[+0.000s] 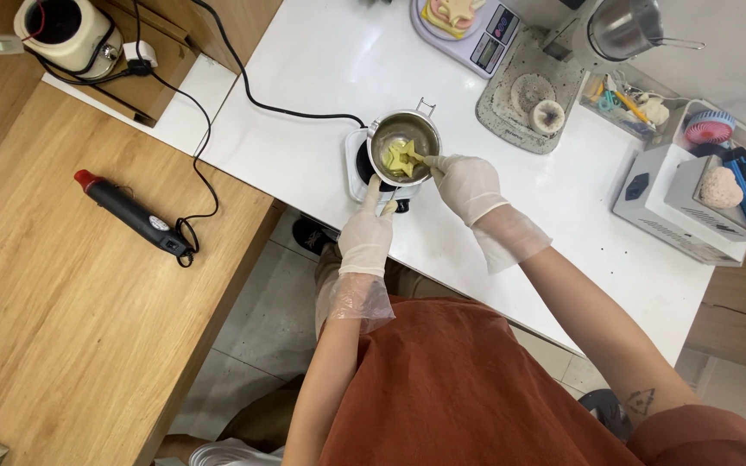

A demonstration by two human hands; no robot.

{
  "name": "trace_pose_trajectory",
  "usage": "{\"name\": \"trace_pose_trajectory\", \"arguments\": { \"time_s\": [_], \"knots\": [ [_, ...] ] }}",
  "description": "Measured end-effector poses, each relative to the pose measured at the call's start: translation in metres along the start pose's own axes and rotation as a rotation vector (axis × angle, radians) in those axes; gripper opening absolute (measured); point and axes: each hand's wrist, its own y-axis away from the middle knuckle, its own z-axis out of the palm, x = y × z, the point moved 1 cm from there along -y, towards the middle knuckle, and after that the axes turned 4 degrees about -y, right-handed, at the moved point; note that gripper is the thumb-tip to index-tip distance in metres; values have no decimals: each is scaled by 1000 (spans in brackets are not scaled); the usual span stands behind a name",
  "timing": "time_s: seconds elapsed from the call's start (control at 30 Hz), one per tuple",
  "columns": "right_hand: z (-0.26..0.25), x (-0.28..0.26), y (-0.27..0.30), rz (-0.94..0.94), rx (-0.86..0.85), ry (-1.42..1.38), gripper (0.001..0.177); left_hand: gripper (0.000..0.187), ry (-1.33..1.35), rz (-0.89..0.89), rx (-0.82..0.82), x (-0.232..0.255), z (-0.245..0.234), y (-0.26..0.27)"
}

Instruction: Melting and stirring wax in a pot on a heating element.

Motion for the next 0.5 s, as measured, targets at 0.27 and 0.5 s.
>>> {"name": "trace_pose_trajectory", "arguments": {
  "time_s": [0.27, 0.5],
  "knots": [
    [-12, -10, -3, -212, -112, 386, 36, 62, 4, -21, -1, 6, -3, 6],
    [-5, -7, -11, -322, -194, 619, 30, 62, 13, 16, 43, 4, 2, 3]
  ]
}}
